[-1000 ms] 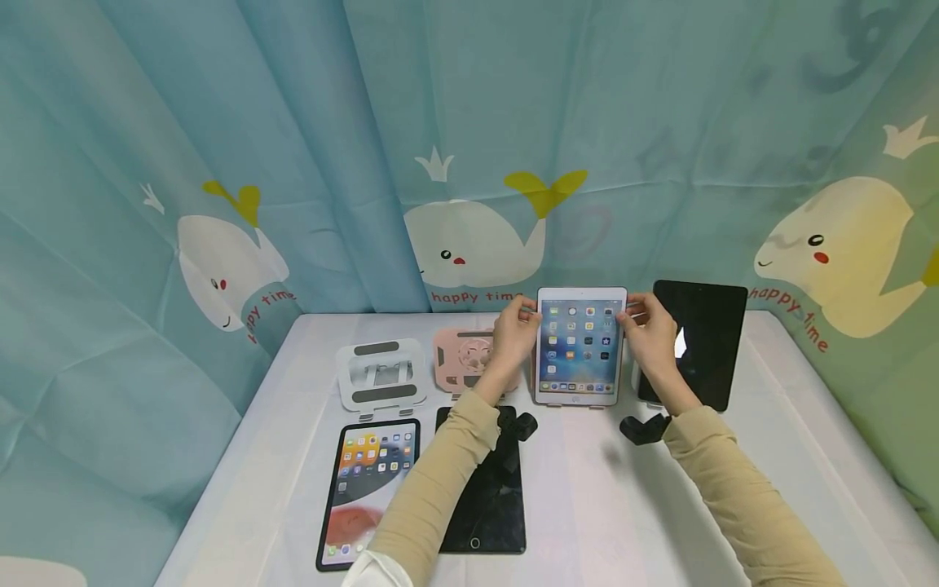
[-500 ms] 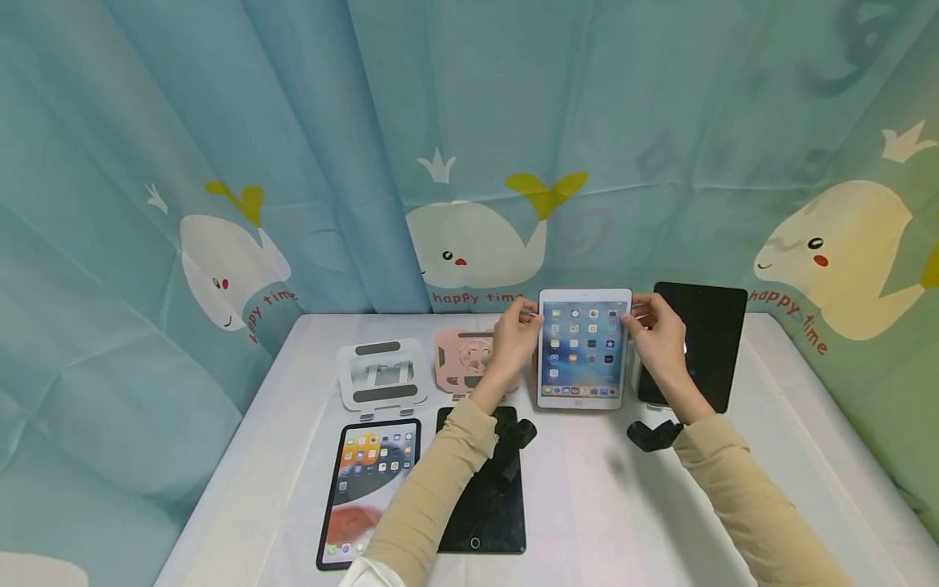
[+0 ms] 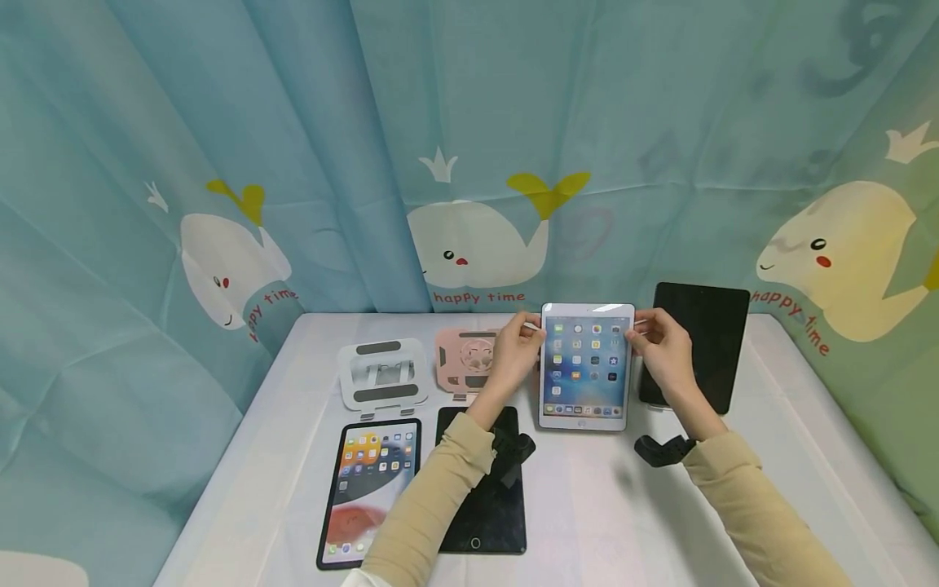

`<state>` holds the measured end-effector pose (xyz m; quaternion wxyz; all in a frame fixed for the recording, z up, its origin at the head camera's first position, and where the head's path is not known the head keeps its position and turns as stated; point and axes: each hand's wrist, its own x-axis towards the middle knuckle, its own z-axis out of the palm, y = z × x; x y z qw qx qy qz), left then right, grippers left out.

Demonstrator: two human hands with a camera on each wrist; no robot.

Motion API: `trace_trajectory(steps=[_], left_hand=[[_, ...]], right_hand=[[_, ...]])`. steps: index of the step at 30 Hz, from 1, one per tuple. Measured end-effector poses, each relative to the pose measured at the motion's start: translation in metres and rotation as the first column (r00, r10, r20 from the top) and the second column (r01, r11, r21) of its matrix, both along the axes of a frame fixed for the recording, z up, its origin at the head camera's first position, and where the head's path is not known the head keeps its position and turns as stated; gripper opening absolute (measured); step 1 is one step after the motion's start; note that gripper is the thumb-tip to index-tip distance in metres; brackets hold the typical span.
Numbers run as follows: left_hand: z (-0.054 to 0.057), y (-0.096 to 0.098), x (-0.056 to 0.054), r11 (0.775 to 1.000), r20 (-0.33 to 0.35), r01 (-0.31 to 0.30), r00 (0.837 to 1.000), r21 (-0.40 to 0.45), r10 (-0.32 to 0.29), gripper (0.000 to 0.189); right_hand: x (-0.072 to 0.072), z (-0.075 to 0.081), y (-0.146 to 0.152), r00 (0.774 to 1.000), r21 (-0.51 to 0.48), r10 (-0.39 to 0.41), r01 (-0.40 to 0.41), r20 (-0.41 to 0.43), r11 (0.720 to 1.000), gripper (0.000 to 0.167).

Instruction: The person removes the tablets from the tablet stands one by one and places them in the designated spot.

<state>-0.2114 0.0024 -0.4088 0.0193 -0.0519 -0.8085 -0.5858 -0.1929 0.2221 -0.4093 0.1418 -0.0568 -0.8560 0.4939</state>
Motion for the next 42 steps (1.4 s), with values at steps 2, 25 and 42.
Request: trace_trajectory(steps=[2,25,42], left_hand=[[-0.001,0.000,0.002,1.000,0.000,0.004,1.000,0.006,-0.004,0.013],[-0.019,-0.002,0.029,0.999,0.077,-0.006,0.997,0.042,0.003,0.009],[-0.034,-0.004,0.051,0.995,0.154,0.006,0.988,0.104,-0.022,0.012]], right_hand=[[0.002,-0.001,0.001,1.000,-0.003,0.006,-0.006,0.008,1.000,0.025],[0.024,-0.014,0.010,0.987,-0.019,0.115,-0.113,0.112,0.993,0.026],[0.039,-0.024,0.015,0.963,-0.027,0.188,-0.187,0.193,0.982,0.026]])
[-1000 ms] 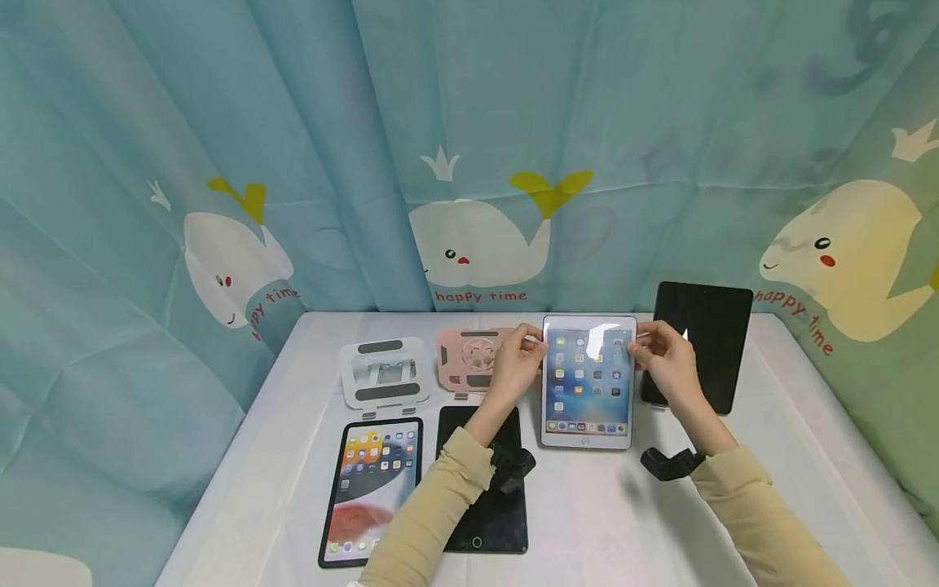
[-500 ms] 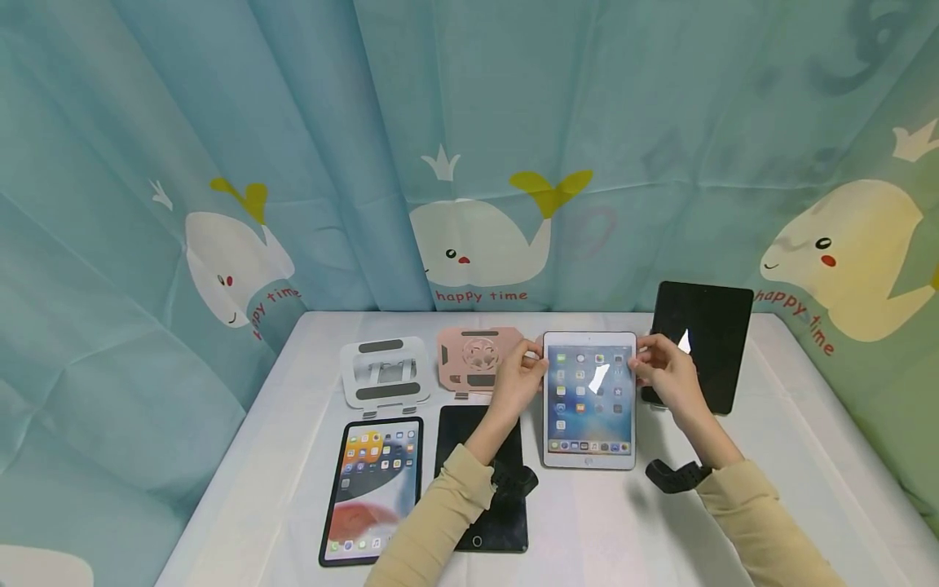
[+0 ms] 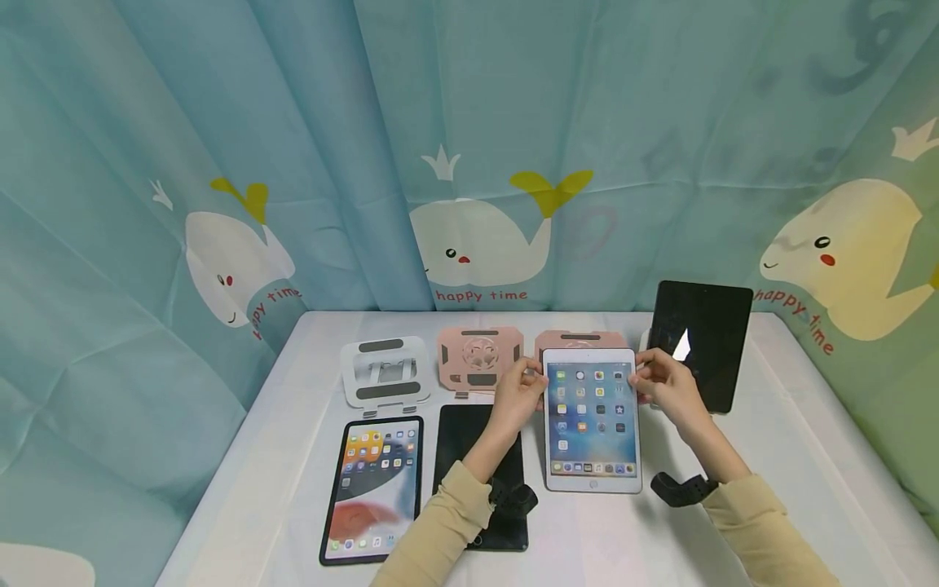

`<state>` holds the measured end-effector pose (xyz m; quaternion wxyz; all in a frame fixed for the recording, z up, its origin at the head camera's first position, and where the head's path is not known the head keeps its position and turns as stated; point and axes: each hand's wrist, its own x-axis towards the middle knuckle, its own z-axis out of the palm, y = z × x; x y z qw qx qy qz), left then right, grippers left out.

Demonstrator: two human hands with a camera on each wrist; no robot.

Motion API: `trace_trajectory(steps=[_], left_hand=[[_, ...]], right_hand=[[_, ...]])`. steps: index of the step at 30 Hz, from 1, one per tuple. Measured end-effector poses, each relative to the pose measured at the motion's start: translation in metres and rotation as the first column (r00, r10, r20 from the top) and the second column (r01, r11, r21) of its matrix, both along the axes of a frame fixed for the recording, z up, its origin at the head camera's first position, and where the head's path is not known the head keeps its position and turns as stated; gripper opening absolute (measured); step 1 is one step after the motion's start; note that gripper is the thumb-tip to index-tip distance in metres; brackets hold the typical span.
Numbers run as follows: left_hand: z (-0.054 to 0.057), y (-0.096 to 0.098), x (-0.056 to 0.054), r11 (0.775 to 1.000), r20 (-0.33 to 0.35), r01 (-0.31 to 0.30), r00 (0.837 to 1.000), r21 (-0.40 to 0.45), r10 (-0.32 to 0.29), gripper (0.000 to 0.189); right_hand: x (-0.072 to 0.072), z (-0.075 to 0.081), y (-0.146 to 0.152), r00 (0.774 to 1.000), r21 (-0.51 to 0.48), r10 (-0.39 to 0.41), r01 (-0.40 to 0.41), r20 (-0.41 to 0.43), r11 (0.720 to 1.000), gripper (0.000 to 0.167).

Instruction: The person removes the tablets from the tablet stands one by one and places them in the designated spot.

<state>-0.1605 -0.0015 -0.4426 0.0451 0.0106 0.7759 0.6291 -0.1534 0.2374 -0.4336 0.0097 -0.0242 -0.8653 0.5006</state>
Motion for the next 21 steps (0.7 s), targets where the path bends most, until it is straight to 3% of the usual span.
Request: trace_trajectory(steps=[11,21], left_hand=[[-0.009,-0.002,0.013,0.995,0.112,0.021,0.993,0.093,-0.031,0.015],[-0.019,-0.004,0.022,0.995,0.189,0.017,0.981,0.097,-0.036,0.013]], right_hand=[[0.008,-0.015,0.005,0.997,-0.112,0.026,-0.018,0.072,0.994,0.026],[0.017,-0.022,0.003,0.990,-0.143,0.048,-0.030,0.129,0.989,0.027]])
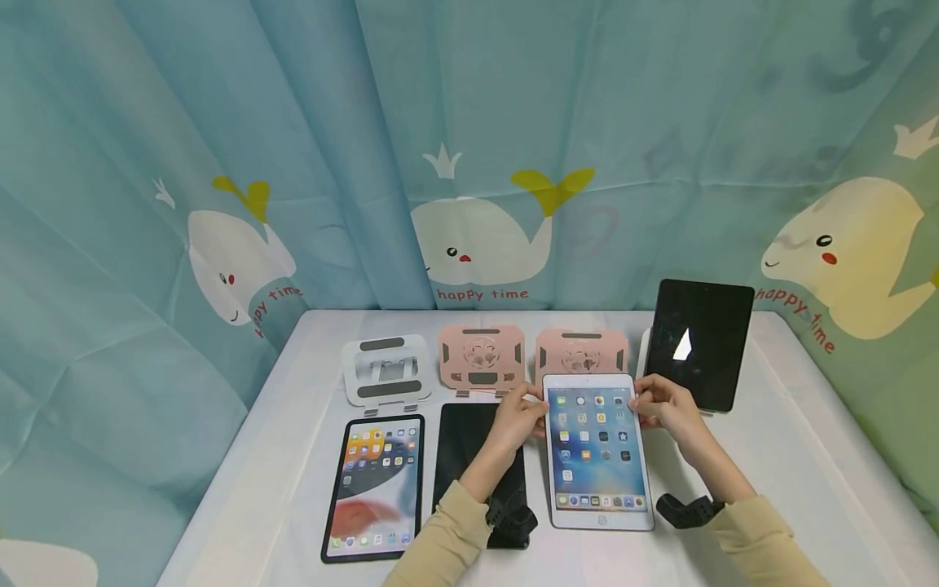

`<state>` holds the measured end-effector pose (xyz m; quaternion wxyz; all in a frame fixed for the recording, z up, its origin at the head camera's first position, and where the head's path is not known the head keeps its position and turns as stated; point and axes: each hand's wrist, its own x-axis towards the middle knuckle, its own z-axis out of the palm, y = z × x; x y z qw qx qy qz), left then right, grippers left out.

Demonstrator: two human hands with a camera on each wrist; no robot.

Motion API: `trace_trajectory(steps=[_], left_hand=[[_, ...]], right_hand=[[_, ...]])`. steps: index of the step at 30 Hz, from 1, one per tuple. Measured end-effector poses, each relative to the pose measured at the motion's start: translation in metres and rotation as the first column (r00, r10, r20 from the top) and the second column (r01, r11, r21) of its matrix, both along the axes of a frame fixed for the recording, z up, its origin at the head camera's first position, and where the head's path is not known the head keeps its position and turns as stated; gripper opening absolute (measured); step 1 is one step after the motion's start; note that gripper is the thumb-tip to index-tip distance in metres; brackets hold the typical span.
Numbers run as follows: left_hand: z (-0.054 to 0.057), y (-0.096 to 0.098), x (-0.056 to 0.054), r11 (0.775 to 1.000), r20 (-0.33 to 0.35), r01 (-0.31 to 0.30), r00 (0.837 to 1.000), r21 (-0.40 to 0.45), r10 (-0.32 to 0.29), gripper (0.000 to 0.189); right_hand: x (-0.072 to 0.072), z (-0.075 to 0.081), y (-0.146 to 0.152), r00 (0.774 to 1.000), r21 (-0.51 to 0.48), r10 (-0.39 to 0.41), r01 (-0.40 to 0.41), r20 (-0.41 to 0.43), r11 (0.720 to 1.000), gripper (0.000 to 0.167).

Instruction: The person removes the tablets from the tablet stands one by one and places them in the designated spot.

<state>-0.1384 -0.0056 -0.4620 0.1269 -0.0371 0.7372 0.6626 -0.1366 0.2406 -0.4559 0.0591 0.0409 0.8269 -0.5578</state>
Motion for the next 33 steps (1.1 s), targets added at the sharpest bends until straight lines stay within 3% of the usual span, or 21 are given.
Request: trace_trajectory(steps=[16,20,27,33], left_hand=[[-0.010,0.002,0.006,1.000,0.055,0.013,0.998,-0.027,-0.012,0.011],[-0.010,0.002,0.009,0.995,0.033,0.033,0.999,-0.093,-0.030,0.014],[-0.007,0.003,0.012,0.967,-0.027,0.054,0.998,-0.249,-0.063,0.025],[-0.007,0.004,0.014,0.947,-0.015,0.081,0.996,-0.310,-0.090,0.033]], right_hand=[[0.007,-0.009,0.000,0.997,0.013,0.001,-0.002,0.078,1.000,0.029],[0.010,-0.010,-0.001,0.997,0.019,0.008,-0.010,0.078,1.000,0.027],[0.014,-0.012,-0.001,0.997,0.091,0.018,-0.025,0.074,0.996,0.027],[0.018,-0.014,-0.003,0.996,0.171,0.011,-0.026,0.087,0.985,0.030]])
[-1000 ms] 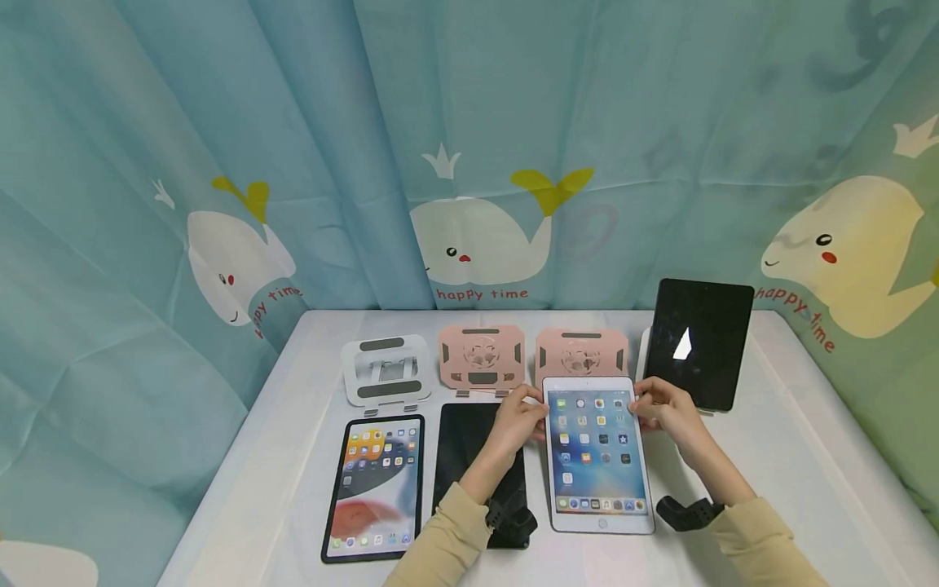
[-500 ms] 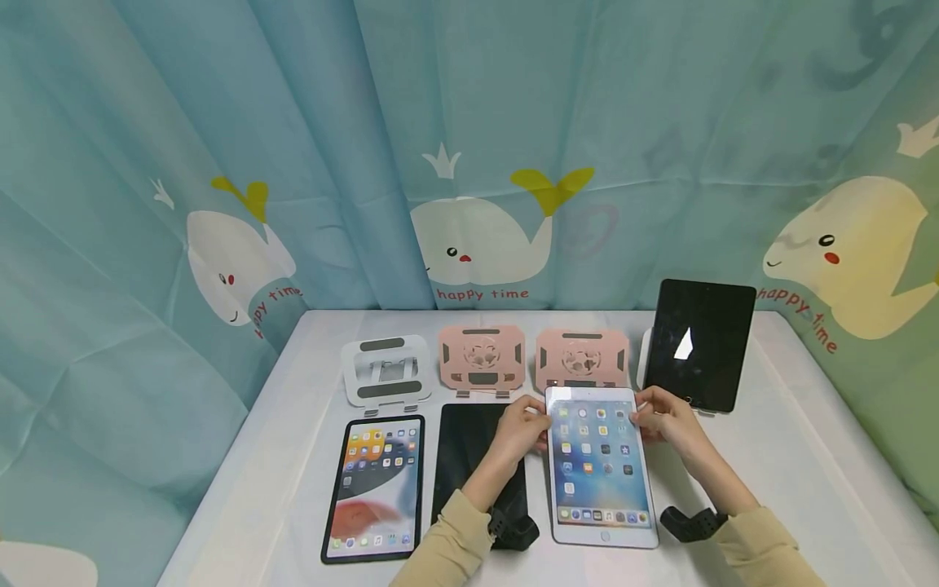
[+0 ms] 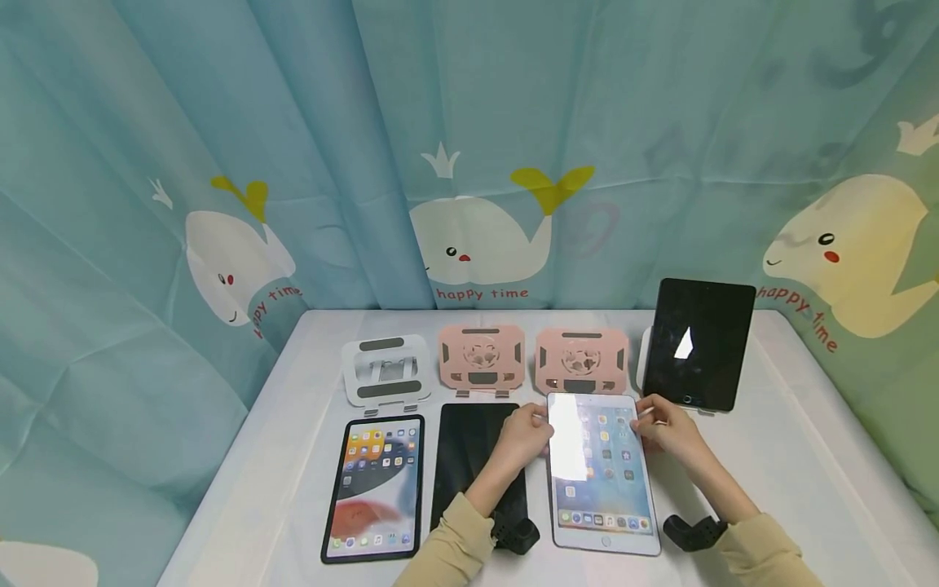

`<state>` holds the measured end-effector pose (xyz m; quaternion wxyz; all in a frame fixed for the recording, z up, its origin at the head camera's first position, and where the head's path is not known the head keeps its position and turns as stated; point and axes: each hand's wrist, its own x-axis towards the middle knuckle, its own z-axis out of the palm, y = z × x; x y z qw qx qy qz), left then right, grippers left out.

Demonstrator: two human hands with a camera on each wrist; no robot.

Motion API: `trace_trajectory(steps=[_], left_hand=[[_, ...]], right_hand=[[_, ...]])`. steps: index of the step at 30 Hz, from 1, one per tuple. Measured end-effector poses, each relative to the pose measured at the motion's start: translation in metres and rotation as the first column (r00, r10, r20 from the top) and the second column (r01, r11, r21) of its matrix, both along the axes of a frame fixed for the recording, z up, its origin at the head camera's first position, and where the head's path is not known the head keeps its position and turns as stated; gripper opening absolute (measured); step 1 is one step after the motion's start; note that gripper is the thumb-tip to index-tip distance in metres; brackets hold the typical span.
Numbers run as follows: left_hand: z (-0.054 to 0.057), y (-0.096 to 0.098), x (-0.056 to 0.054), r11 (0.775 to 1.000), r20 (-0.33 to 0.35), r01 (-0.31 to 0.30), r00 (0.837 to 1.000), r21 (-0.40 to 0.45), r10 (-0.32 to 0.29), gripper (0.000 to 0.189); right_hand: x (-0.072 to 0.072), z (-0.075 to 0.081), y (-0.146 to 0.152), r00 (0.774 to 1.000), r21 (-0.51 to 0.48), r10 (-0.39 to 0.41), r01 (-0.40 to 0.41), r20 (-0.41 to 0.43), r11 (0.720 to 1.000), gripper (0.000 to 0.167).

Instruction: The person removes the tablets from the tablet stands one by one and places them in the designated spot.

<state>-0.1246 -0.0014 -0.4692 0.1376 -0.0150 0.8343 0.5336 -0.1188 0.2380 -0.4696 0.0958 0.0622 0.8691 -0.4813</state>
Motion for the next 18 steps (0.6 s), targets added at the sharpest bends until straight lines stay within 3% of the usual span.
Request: trace_trajectory(steps=[6,13,18], left_hand=[[-0.001,0.003,0.003,0.998,0.002,0.017,1.000,-0.063,-0.017,0.036],[-0.003,0.005,0.005,0.990,-0.072,0.028,0.997,-0.136,-0.038,0.033],[-0.005,0.004,0.004,0.985,-0.131,0.037,0.990,-0.171,-0.060,0.021]], right_hand=[[0.002,-0.006,0.000,1.000,0.065,0.001,-0.002,0.015,0.998,0.030],[0.003,-0.011,-0.001,1.000,0.099,0.014,-0.014,0.006,0.995,0.029],[0.002,-0.014,-0.003,1.000,0.148,0.023,-0.021,-0.015,0.989,0.030]])
